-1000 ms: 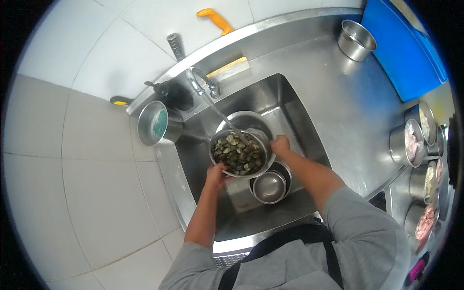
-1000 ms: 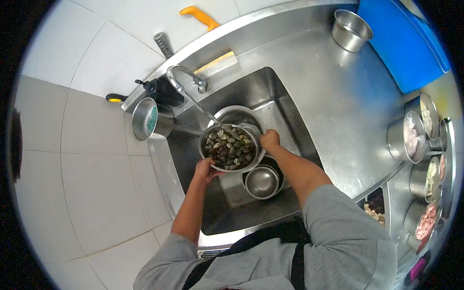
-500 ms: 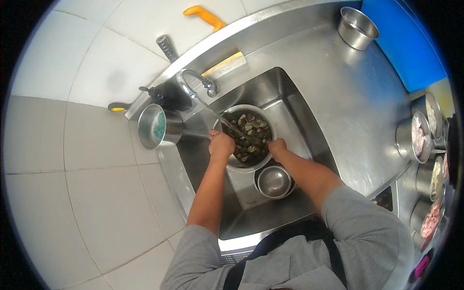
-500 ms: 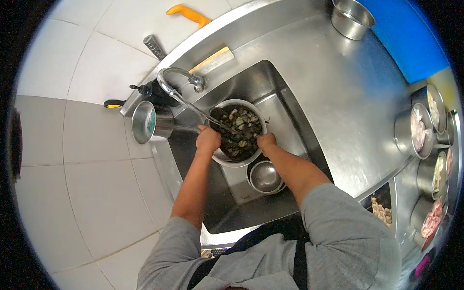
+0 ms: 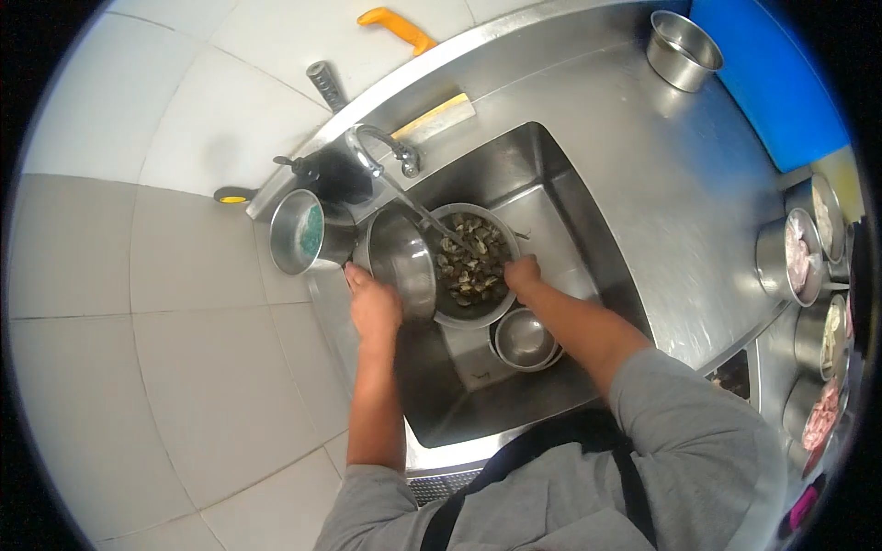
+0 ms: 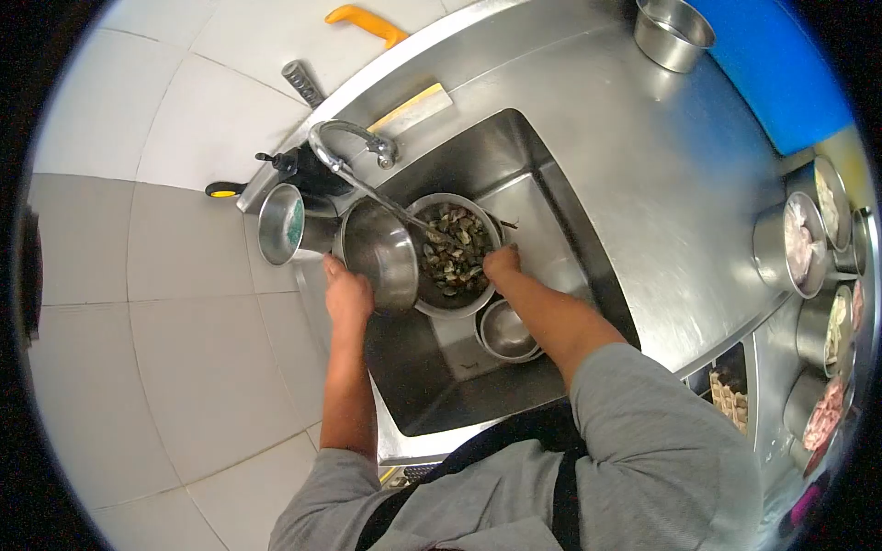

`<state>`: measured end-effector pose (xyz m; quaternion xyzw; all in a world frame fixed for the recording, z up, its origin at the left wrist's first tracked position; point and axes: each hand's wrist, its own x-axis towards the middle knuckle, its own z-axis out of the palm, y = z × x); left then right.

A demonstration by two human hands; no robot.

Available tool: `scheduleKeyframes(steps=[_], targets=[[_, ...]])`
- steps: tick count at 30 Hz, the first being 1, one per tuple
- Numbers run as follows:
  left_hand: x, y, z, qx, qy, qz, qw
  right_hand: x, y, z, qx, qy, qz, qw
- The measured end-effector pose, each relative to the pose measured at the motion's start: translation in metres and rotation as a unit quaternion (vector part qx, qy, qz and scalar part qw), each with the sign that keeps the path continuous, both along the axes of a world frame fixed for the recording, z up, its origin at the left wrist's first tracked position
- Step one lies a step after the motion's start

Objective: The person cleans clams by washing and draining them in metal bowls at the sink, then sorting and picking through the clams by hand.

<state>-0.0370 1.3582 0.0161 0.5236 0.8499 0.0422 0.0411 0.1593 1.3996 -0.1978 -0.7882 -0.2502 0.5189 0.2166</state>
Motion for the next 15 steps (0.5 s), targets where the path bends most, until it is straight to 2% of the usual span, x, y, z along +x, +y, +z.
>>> scheduleKeyframes(steps=[2, 3, 4, 5, 6, 7, 8, 9, 10, 12, 14, 15], targets=[[-0.005, -0.011, 0.000, -0.045, -0.080, 0.064, 0.994, 0.001, 0.001, 0.010, 0.001, -0.020, 0.040, 0.999], [-0.016, -0.019, -0.013, -0.045, -0.082, 0.065, 0.993, 0.002, 0.000, 0.010, 0.001, -0.022, 0.041, 0.999], [-0.034, -0.027, -0.037, 0.025, -0.120, 0.058, 0.991, 0.004, 0.000, 0.009, 0.020, -0.027, 0.083, 0.996], [-0.033, -0.031, -0.034, 0.095, -0.156, 0.052, 0.982, 0.006, -0.002, 0.003, 0.039, -0.032, 0.127, 0.991], [-0.031, -0.038, -0.030, 0.095, -0.159, 0.055, 0.981, 0.005, -0.003, -0.003, 0.039, -0.035, 0.130, 0.990], [-0.029, -0.046, -0.024, 0.090, -0.323, 0.152, 0.930, 0.002, -0.003, -0.007, 0.052, -0.063, 0.155, 0.984], [-0.024, -0.049, -0.014, 0.083, -0.475, 0.242, 0.842, -0.003, -0.001, -0.022, 0.066, -0.090, 0.181, 0.977], [-0.027, -0.053, -0.020, 0.086, -0.476, 0.245, 0.840, -0.010, 0.002, -0.064, 0.068, -0.091, 0.185, 0.976], [-0.034, -0.059, -0.032, 0.066, -0.504, 0.261, 0.821, -0.017, 0.004, -0.124, 0.110, -0.039, 0.167, 0.979], [-0.039, -0.063, -0.057, 0.046, -0.530, 0.280, 0.799, -0.014, 0.002, -0.106, 0.151, -0.094, 0.244, 0.953], [-0.035, -0.058, -0.088, 0.171, -0.655, 0.206, 0.706, -0.006, 0.003, -0.098, 0.134, 0.021, 0.172, 0.976], [-0.035, -0.053, -0.098, 0.179, -0.684, 0.208, 0.676, -0.002, 0.005, -0.097, 0.136, 0.022, 0.175, 0.975]])
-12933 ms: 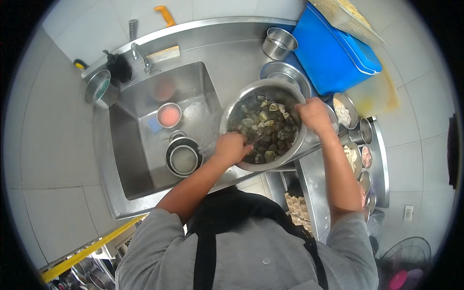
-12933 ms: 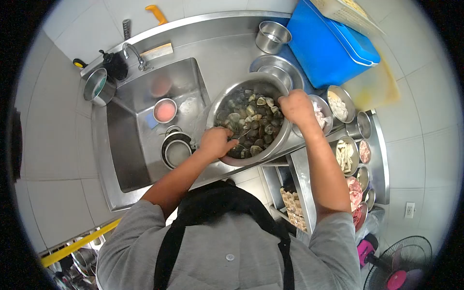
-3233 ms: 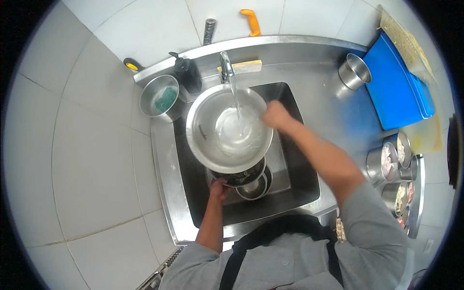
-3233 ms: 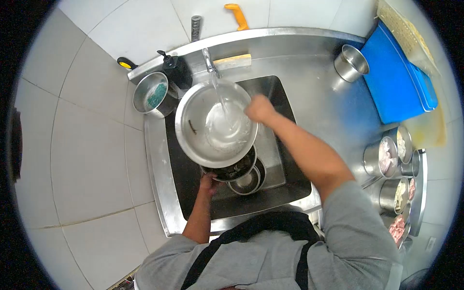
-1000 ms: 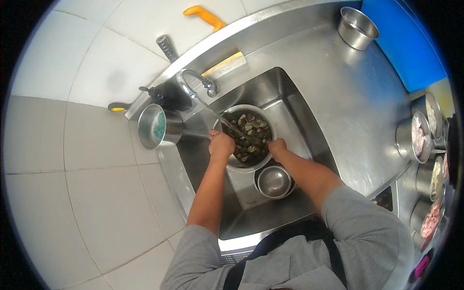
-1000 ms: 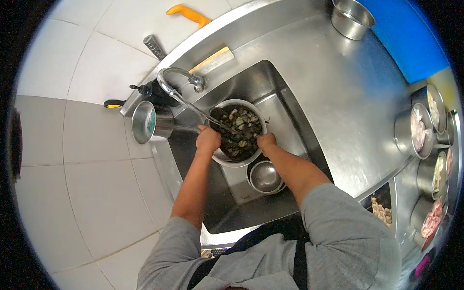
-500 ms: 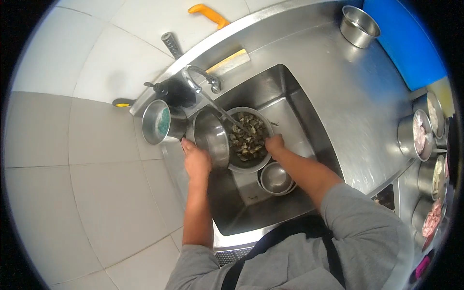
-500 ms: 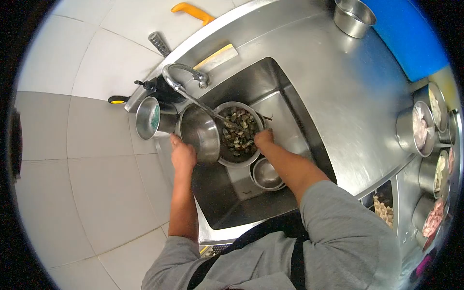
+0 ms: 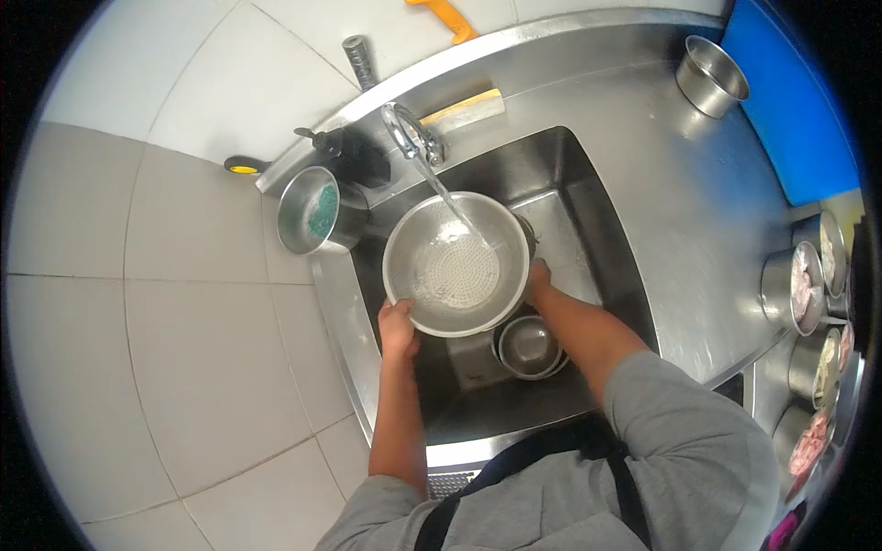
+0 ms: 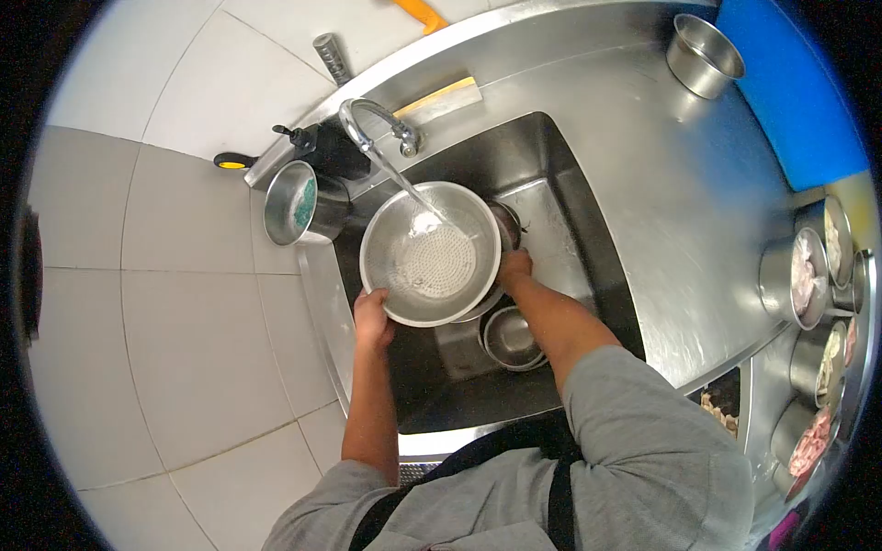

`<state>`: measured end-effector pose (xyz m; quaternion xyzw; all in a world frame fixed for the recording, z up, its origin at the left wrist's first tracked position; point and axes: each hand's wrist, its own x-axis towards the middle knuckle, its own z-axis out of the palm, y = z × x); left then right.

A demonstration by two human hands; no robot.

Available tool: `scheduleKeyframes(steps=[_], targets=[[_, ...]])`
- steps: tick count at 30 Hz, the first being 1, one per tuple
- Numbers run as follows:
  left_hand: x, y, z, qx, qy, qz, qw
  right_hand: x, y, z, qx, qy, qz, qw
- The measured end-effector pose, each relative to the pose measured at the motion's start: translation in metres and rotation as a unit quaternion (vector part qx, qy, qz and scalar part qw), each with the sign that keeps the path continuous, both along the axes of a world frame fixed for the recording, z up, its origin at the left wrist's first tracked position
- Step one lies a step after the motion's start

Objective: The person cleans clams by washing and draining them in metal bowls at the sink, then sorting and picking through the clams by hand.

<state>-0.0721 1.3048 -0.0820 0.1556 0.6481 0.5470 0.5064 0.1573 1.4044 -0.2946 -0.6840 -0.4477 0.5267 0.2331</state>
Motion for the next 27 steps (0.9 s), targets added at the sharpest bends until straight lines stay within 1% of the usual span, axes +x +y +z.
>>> scheduleKeyframes(steps=[1, 2, 3, 4, 5, 6, 7, 8, 9, 10, 11, 12, 13, 14, 15, 16, 17, 18, 19, 20, 21, 22, 23, 24, 25, 26, 27], targets=[[-0.001, 0.002, -0.008, 0.001, 0.001, 0.001, 1.000, 0.004, 0.001, 0.001, -0.077, -0.041, -0.055, 0.995], [0.003, 0.005, -0.010, 0.006, -0.030, 0.017, 0.999, 0.008, 0.002, 0.003, -0.154, -0.083, -0.111, 0.978], [0.010, 0.009, -0.008, 0.010, -0.062, 0.033, 0.997, 0.013, 0.001, 0.014, -0.155, -0.086, -0.112, 0.978], [0.017, 0.010, -0.006, -0.007, -0.077, 0.048, 0.996, 0.022, -0.001, 0.024, -0.184, -0.035, -0.088, 0.978], [0.021, 0.011, -0.011, -0.012, -0.082, 0.048, 0.995, 0.029, -0.005, 0.022, -0.213, 0.017, -0.064, 0.975], [0.026, 0.013, -0.016, -0.007, -0.105, 0.058, 0.993, 0.035, -0.004, 0.013, -0.215, 0.011, -0.064, 0.974], [0.029, 0.017, -0.020, -0.001, -0.126, 0.068, 0.990, 0.039, -0.001, 0.008, -0.174, -0.035, 0.079, 0.981], [0.032, 0.021, -0.024, -0.002, -0.127, 0.069, 0.989, 0.042, 0.004, 0.011, -0.155, -0.058, 0.152, 0.974], [0.034, 0.026, -0.028, 0.014, -0.087, 0.071, 0.994, 0.044, 0.009, 0.016, -0.129, -0.080, 0.221, 0.963], [0.034, 0.030, -0.033, 0.030, -0.047, 0.074, 0.996, 0.050, 0.015, 0.047, -0.214, 0.169, 0.022, 0.962], [0.029, 0.032, -0.040, 0.030, -0.050, 0.076, 0.995, 0.053, 0.018, 0.073, -0.275, 0.399, -0.180, 0.856], [0.021, 0.037, -0.052, 0.040, 0.008, 0.077, 0.996, 0.053, 0.022, 0.081, -0.274, 0.395, -0.177, 0.859], [0.016, 0.040, -0.065, 0.050, 0.064, 0.077, 0.994, 0.054, 0.026, 0.090, -0.041, 0.168, -0.176, 0.969], [0.009, 0.039, -0.083, 0.051, 0.060, 0.080, 0.994, 0.055, 0.028, 0.100, 0.197, -0.078, -0.154, 0.965], [0.003, 0.038, -0.102, 0.013, 0.064, 0.066, 0.996, 0.053, 0.028, 0.120, 0.199, -0.082, -0.152, 0.965], [0.002, 0.037, -0.112, -0.023, 0.069, 0.052, 0.996, 0.046, 0.028, 0.147, 0.200, 0.033, -0.014, 0.979], [0.011, 0.037, -0.109, -0.022, 0.065, 0.054, 0.996, 0.034, 0.027, 0.167, 0.193, 0.147, 0.125, 0.962], [0.028, 0.037, -0.099, -0.036, 0.018, 0.047, 0.998, 0.019, 0.031, 0.178, 0.087, 0.277, 0.077, 0.954], [0.045, 0.038, -0.084, -0.049, -0.029, 0.039, 0.998, 0.003, 0.040, 0.187, -0.019, 0.398, 0.025, 0.917], [0.063, 0.039, -0.059, -0.035, -0.061, 0.032, 0.997, -0.010, 0.052, 0.188, -0.089, 0.473, 0.000, 0.876], [0.065, 0.040, -0.068, -0.030, -0.063, 0.032, 0.997, -0.021, 0.061, 0.193, -0.158, 0.543, -0.024, 0.825], [0.064, 0.043, -0.080, -0.027, -0.102, 0.046, 0.993, -0.031, 0.065, 0.197, -0.154, 0.541, -0.021, 0.826], [0.063, 0.044, -0.085, -0.026, -0.141, 0.061, 0.988, -0.040, 0.066, 0.203, -0.182, 0.543, 0.031, 0.819], [0.059, 0.047, -0.091, -0.044, -0.097, 0.066, 0.992, -0.044, 0.066, 0.209, -0.210, 0.542, 0.083, 0.809], [0.052, 0.046, -0.096, -0.043, -0.102, 0.068, 0.992, -0.043, 0.066, 0.211, -0.210, 0.538, 0.085, 0.812], [0.046, 0.046, -0.093, -0.021, -0.125, 0.087, 0.988, -0.040, 0.068, 0.207, -0.061, 0.284, 0.320, 0.902], [0.040, 0.047, -0.087, 0.001, -0.146, 0.106, 0.984, -0.038, 0.070, 0.198, 0.097, -0.011, 0.509, 0.855]])
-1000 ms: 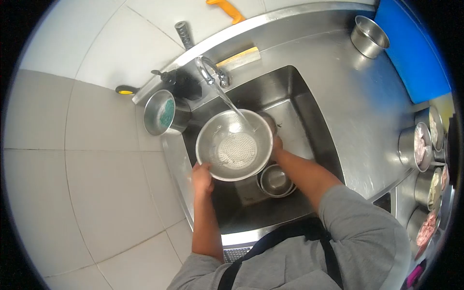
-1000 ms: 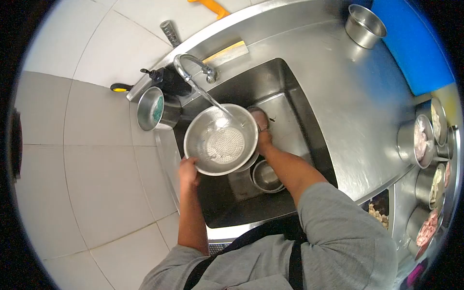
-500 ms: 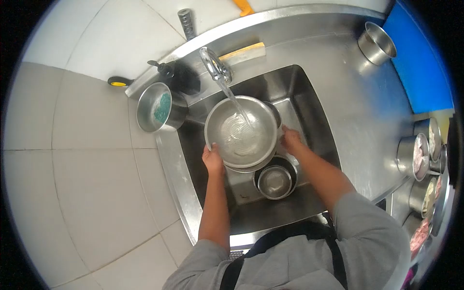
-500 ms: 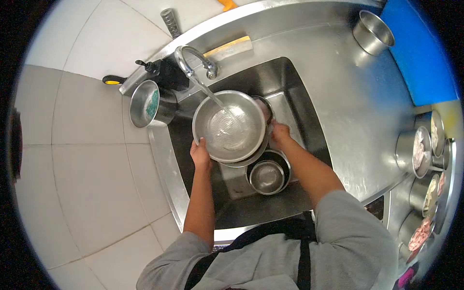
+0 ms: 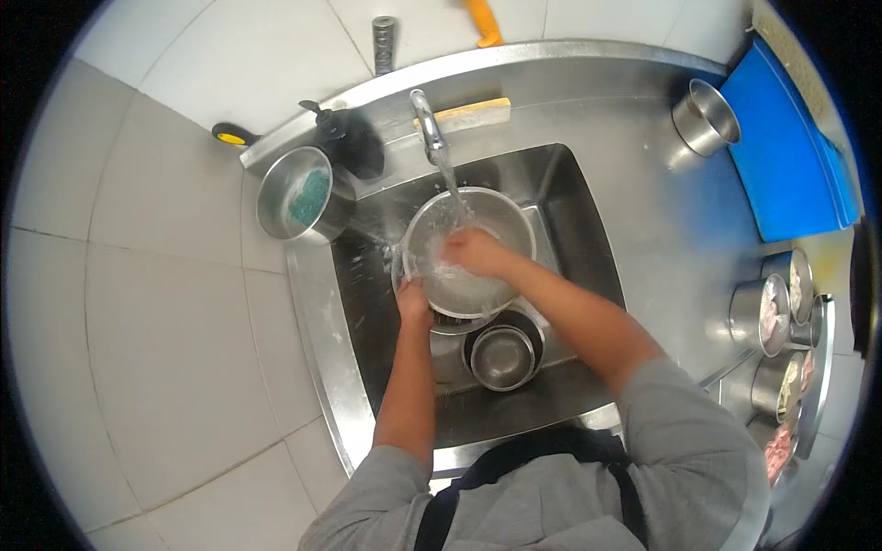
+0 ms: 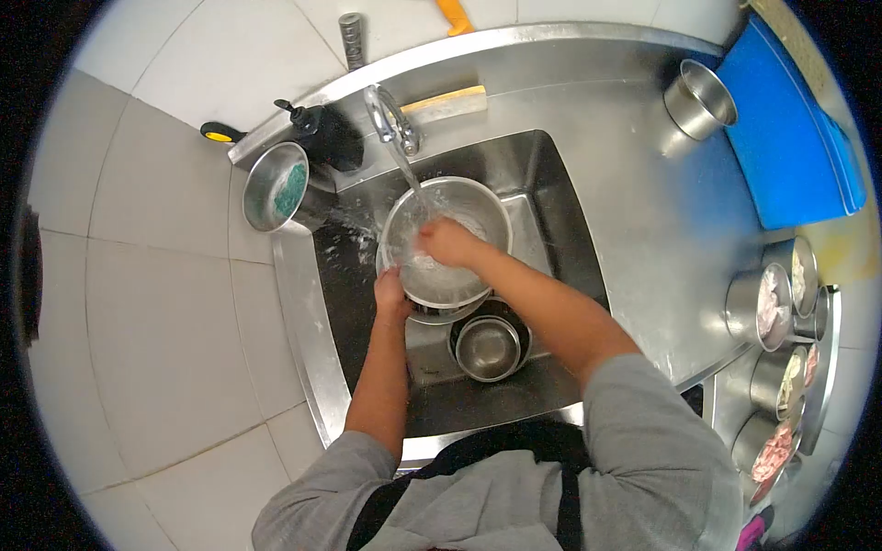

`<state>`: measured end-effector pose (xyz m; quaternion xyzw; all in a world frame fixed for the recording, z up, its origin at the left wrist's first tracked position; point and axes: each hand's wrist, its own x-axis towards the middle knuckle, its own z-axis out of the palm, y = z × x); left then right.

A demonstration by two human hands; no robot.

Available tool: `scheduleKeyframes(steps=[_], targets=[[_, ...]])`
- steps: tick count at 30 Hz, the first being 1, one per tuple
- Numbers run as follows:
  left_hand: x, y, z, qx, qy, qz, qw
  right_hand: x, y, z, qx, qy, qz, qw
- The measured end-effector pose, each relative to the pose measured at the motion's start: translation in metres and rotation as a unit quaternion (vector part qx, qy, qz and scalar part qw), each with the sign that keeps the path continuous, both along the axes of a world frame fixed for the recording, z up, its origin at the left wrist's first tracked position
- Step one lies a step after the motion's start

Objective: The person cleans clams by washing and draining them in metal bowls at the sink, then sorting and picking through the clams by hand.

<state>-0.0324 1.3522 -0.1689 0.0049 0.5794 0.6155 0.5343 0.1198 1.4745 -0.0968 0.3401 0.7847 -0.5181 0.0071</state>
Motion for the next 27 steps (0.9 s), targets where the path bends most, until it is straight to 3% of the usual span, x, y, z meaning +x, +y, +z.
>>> scheduleKeyframes(steps=[1, 2, 3, 4, 6, 7, 8, 9, 10, 11, 12, 14, 16, 17, 18, 20, 21, 23, 24, 27], targets=[[-0.005, 0.004, 0.005, -0.011, -0.025, 0.024, 0.999, 0.009, -0.006, -0.010, 0.004, -0.002, 0.003, 1.000], [-0.001, 0.007, 0.020, -0.006, -0.027, 0.028, 0.999, 0.024, -0.018, -0.031, 0.241, -0.074, -0.069, 0.965], [0.010, 0.008, 0.037, 0.011, -0.023, -0.010, 1.000, 0.033, -0.028, -0.043, 0.461, -0.140, -0.136, 0.866], [0.022, 0.009, 0.045, 0.026, -0.019, -0.051, 0.998, 0.027, -0.034, -0.043, 0.461, -0.143, -0.135, 0.865], [0.039, 0.019, 0.032, 0.048, 0.043, -0.068, 0.996, 0.004, -0.046, -0.043, 0.283, -0.152, -0.165, 0.933], [0.032, 0.026, 0.029, 0.032, 0.134, -0.100, 0.985, -0.003, -0.060, -0.047, 0.175, 0.015, -0.172, 0.969], [0.019, 0.031, 0.023, 0.014, 0.225, -0.131, 0.965, -0.007, -0.071, -0.055, 0.058, 0.182, -0.173, 0.966], [0.005, 0.031, 0.034, 0.022, 0.202, -0.092, 0.975, -0.002, -0.066, -0.047, 0.058, 0.180, -0.175, 0.966], [-0.010, 0.030, 0.045, 0.030, 0.178, -0.052, 0.982, 0.011, -0.055, -0.037, 0.138, 0.041, -0.032, 0.989], [-0.022, 0.026, 0.049, 0.079, 0.173, -0.049, 0.980, 0.028, -0.047, -0.024, 0.208, -0.100, 0.113, 0.966], [-0.032, 0.023, 0.051, 0.129, 0.168, -0.042, 0.976, 0.047, -0.042, -0.019, 0.270, -0.235, 0.255, 0.898], [-0.045, 0.012, 0.049, 0.080, 0.138, -0.028, 0.987, 0.071, -0.036, -0.024, 0.503, -0.115, 0.092, 0.852], [-0.041, -0.002, 0.030, 0.029, 0.104, -0.020, 0.994, 0.054, -0.025, 0.016, 0.450, -0.084, -0.196, 0.867], [-0.036, -0.009, 0.010, -0.003, 0.014, 0.024, 1.000, 0.043, -0.019, 0.043, 0.257, -0.054, -0.196, 0.945], [-0.029, -0.016, -0.014, -0.037, -0.076, 0.066, 0.994, 0.029, -0.017, 0.063, 0.053, -0.021, -0.190, 0.980], [-0.008, -0.020, -0.083, -0.155, 0.026, -0.035, 0.987, -0.007, -0.032, 0.065, 0.167, -0.051, -0.187, 0.967], [0.007, -0.011, -0.080, -0.151, 0.026, -0.040, 0.987, -0.011, -0.036, 0.064, 0.171, -0.052, -0.193, 0.965], [0.036, 0.003, -0.074, -0.171, -0.056, -0.187, 0.966, -0.010, -0.042, 0.062, 0.416, 0.060, -0.110, 0.901], [0.040, 0.010, -0.070, -0.172, -0.059, -0.192, 0.964, 0.001, -0.040, 0.066, 0.416, 0.054, -0.113, 0.901], [0.041, 0.042, -0.077, -0.161, 0.127, -0.389, 0.898, 0.063, -0.018, 0.083, 0.452, 0.082, -0.110, 0.881]])
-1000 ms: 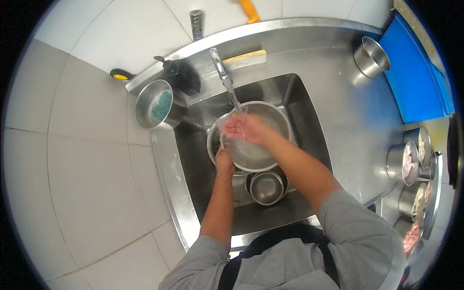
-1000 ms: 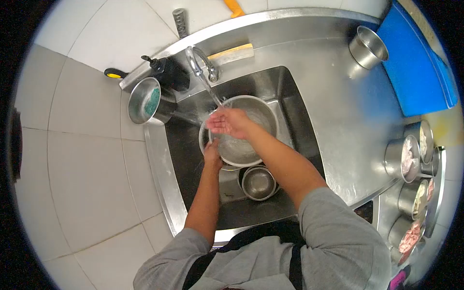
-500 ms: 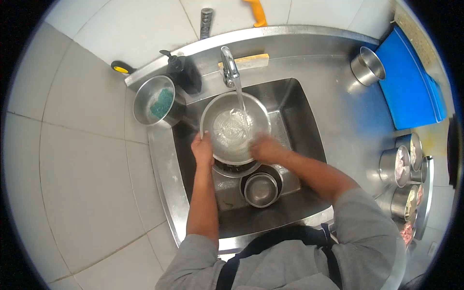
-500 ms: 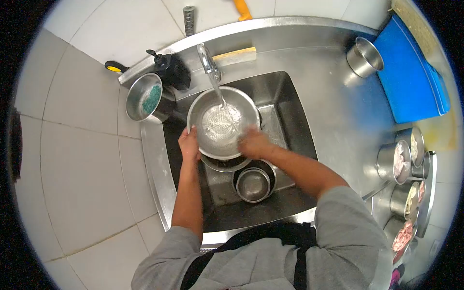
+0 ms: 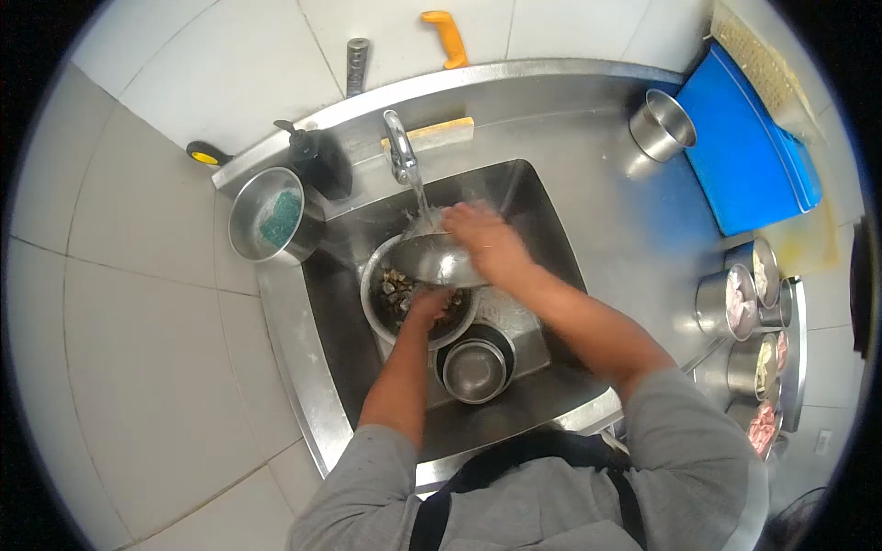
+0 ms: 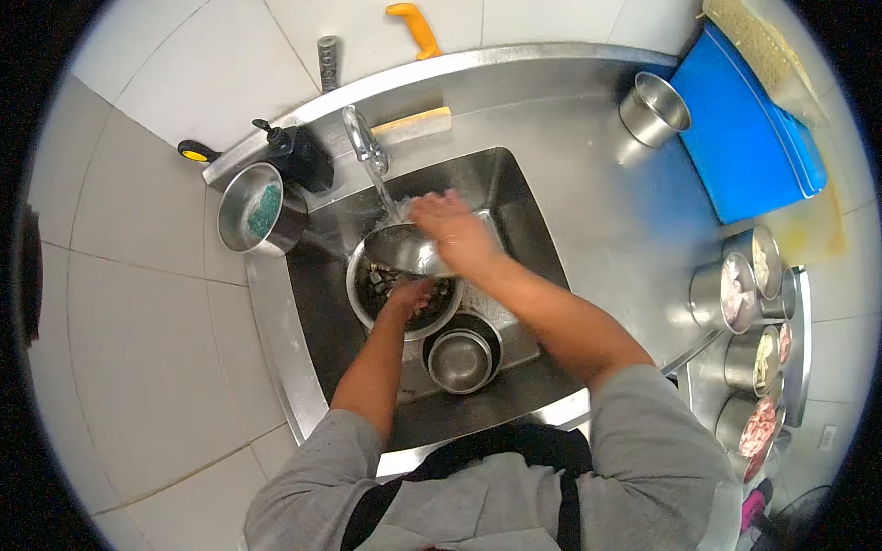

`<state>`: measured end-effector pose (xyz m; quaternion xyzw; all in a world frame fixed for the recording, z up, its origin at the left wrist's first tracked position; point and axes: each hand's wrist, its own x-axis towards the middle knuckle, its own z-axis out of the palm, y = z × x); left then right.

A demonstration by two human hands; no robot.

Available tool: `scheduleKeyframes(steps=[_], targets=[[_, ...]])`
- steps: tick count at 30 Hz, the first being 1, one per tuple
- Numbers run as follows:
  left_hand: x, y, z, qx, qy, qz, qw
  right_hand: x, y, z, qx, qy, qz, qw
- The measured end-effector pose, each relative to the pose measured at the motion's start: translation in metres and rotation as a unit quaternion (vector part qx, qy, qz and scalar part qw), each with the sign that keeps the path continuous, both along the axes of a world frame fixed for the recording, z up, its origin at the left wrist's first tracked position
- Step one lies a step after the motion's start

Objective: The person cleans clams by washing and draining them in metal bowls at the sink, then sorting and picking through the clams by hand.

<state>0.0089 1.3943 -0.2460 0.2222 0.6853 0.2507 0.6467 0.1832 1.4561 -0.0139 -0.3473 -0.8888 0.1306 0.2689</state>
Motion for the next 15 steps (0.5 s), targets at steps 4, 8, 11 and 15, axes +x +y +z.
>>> scheduleKeyframes(steps=[4, 8, 11, 15], targets=[[0.005, 0.036, 0.069, 0.140, -0.087, 0.067, 0.984, 0.083, 0.000, 0.040, -0.070, 0.142, -0.275, 0.948], [0.025, 0.058, 0.092, 0.108, -0.297, 0.151, 0.937, 0.205, 0.043, -0.011, -0.079, 0.436, -0.424, 0.790], [0.031, 0.060, 0.088, 0.115, -0.384, 0.230, 0.887, 0.225, 0.039, -0.024, -0.180, 0.582, -0.421, 0.672], [0.004, 0.046, 0.106, 0.184, -0.404, 0.228, 0.866, 0.225, -0.005, -0.066, -0.288, 0.653, -0.377, 0.590]])
